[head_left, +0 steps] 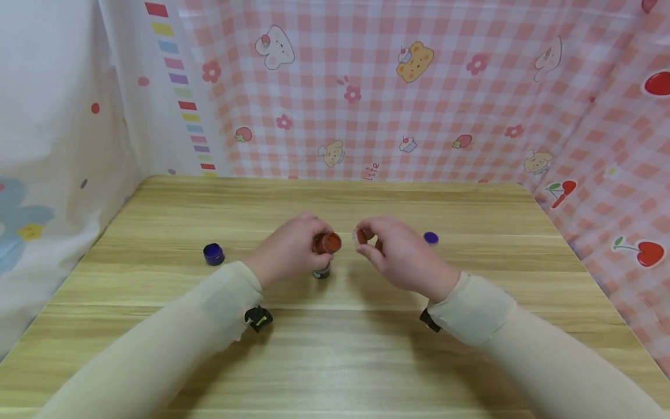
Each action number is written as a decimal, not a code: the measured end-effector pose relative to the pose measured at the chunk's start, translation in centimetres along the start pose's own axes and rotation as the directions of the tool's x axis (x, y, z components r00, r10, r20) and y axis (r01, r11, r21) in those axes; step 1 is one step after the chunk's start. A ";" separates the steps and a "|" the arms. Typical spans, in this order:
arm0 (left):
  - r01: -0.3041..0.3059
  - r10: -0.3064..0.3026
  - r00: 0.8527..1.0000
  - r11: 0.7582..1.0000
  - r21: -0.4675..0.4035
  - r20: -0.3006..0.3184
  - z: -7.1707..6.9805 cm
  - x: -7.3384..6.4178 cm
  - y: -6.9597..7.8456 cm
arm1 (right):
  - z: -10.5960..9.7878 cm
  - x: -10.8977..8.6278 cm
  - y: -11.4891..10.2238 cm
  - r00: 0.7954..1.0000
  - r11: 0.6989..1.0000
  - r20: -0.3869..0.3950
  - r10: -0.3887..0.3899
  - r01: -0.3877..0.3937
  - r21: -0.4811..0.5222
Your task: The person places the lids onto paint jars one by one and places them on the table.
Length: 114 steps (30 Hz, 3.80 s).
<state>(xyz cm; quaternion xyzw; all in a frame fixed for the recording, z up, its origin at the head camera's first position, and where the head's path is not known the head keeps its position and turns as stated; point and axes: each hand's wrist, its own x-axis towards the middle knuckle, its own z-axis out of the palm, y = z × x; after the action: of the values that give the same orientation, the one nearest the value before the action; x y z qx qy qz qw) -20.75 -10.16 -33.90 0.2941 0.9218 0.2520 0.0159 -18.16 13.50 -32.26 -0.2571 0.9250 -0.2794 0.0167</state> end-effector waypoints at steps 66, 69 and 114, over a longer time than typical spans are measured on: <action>-0.035 0.032 0.999 0.996 0.088 0.033 1.5 0.2 2.3 | 1.5 -0.5 -0.1 0.994 0.991 0.003 -0.111 0.111 -0.077; -0.029 0.026 0.999 0.994 0.101 0.027 1.4 0.2 2.3 | 1.4 -0.6 0.0 0.986 0.982 -0.021 -0.167 0.164 -0.093; 0.010 -0.018 0.998 0.992 0.126 0.064 1.4 0.2 2.4 | 1.3 -0.5 0.1 0.989 0.984 -0.027 -0.145 0.141 -0.113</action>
<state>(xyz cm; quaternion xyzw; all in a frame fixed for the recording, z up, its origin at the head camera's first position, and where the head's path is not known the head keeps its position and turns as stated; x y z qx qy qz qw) -19.35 -7.77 -33.98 0.2960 0.9369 0.1837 0.0290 -17.52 13.12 -33.50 -0.3183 0.9184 -0.2326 -0.0341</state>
